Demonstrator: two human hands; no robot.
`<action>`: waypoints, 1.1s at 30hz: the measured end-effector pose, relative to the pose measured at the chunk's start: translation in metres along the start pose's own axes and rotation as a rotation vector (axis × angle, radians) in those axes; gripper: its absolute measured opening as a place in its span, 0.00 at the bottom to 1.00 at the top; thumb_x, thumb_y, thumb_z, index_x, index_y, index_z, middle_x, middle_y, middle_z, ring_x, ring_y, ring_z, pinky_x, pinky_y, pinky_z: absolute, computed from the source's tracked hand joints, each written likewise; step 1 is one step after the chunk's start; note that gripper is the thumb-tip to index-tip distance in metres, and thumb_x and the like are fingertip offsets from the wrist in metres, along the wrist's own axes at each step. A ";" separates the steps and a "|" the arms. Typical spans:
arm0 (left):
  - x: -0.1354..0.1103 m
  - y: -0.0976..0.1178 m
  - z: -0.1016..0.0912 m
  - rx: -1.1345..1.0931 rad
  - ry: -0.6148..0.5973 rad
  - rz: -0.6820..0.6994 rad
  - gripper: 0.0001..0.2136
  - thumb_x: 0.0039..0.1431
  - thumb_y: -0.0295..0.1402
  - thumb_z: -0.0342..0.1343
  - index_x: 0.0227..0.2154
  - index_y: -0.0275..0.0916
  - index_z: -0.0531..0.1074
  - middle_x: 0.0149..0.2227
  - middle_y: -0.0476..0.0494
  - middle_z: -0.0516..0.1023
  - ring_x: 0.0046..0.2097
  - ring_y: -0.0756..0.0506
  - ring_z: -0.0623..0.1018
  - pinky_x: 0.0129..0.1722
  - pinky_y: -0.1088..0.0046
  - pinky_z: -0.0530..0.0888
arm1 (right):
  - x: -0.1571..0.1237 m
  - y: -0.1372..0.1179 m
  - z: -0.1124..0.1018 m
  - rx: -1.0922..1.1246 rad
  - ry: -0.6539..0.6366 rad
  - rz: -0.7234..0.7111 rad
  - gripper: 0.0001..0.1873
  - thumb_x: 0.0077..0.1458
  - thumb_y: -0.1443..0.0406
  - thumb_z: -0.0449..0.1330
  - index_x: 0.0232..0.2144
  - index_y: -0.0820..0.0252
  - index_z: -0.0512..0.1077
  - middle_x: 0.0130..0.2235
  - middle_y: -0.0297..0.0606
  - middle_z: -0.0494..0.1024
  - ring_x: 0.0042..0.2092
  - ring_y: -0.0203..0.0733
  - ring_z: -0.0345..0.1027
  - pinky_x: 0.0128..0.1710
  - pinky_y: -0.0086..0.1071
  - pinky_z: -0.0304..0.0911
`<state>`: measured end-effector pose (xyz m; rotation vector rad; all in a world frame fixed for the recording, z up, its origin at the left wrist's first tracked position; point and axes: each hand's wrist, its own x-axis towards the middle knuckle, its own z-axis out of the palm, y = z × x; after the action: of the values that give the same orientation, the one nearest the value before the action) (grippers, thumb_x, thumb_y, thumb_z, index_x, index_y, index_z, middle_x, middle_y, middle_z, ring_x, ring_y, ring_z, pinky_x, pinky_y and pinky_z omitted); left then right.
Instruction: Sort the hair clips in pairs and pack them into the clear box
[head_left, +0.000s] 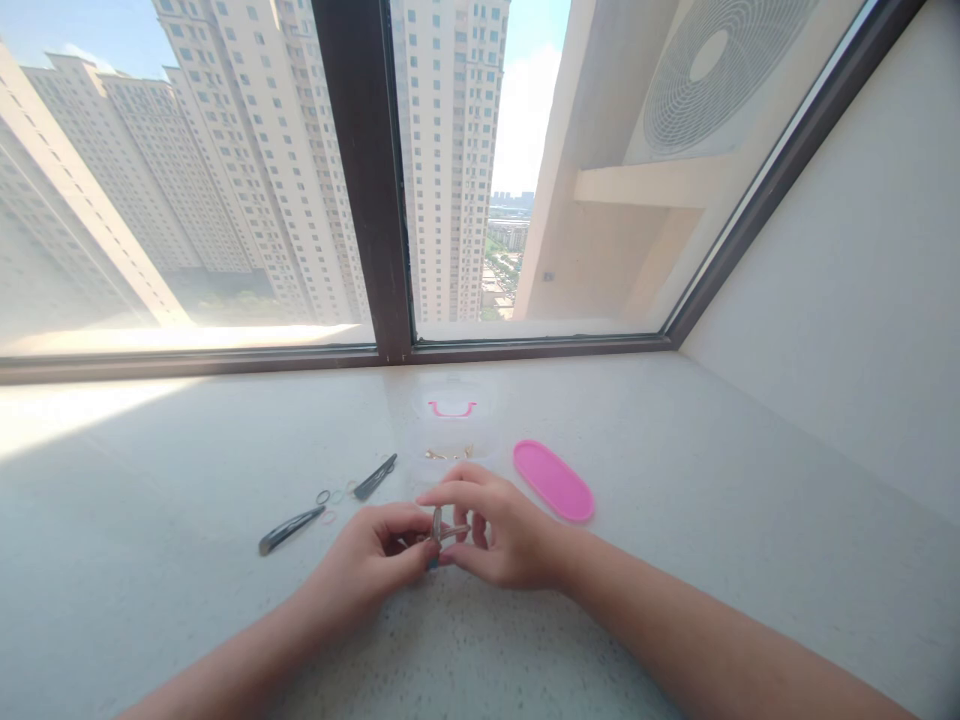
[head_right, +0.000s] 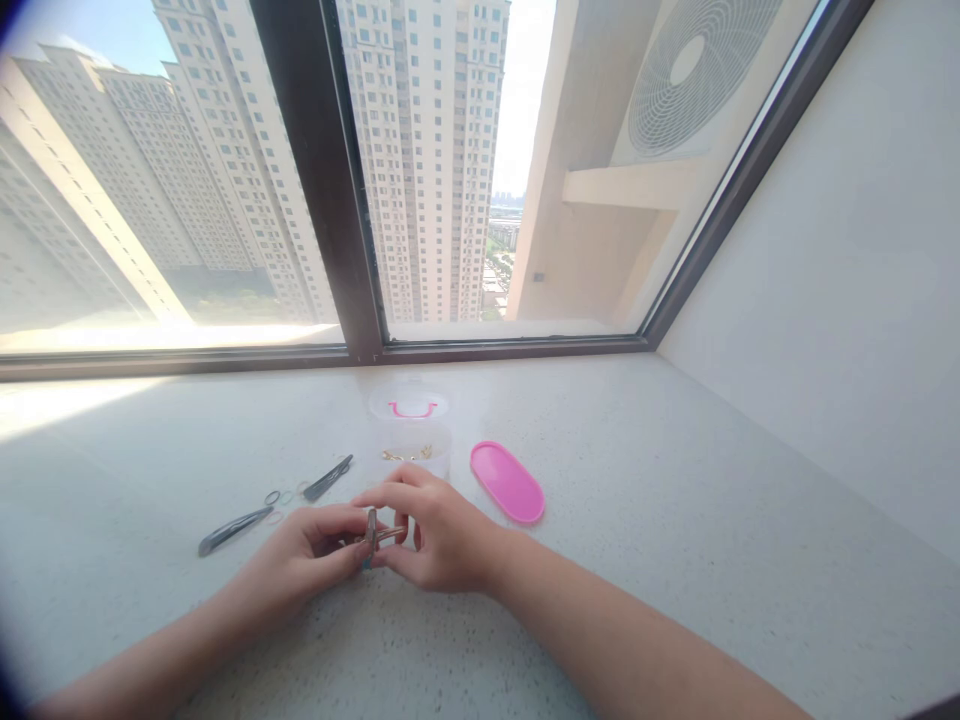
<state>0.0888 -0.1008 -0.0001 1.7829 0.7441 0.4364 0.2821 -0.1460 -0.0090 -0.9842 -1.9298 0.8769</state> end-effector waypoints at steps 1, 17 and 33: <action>0.000 0.000 0.000 -0.006 -0.003 -0.002 0.09 0.56 0.34 0.54 0.27 0.37 0.78 0.27 0.48 0.75 0.31 0.47 0.70 0.30 0.74 0.65 | 0.000 -0.001 -0.001 0.002 -0.012 -0.032 0.21 0.50 0.71 0.62 0.48 0.56 0.72 0.44 0.40 0.68 0.33 0.32 0.64 0.28 0.25 0.65; 0.000 -0.001 -0.003 -0.354 0.220 -0.088 0.18 0.59 0.46 0.54 0.42 0.37 0.71 0.35 0.45 0.72 0.27 0.50 0.71 0.21 0.76 0.68 | 0.007 -0.006 -0.018 -0.208 0.586 -0.185 0.05 0.56 0.68 0.60 0.33 0.58 0.77 0.37 0.42 0.78 0.40 0.41 0.72 0.41 0.37 0.70; -0.003 -0.017 0.003 0.011 0.081 -0.091 0.16 0.62 0.45 0.49 0.32 0.37 0.72 0.26 0.48 0.72 0.25 0.50 0.69 0.23 0.76 0.66 | 0.021 0.023 -0.031 -0.516 0.319 -0.250 0.14 0.57 0.75 0.51 0.38 0.61 0.75 0.42 0.44 0.76 0.45 0.42 0.69 0.47 0.37 0.67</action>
<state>0.0844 -0.1015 -0.0166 1.7423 0.8821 0.4465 0.3082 -0.1107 -0.0073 -1.0633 -1.9748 0.0636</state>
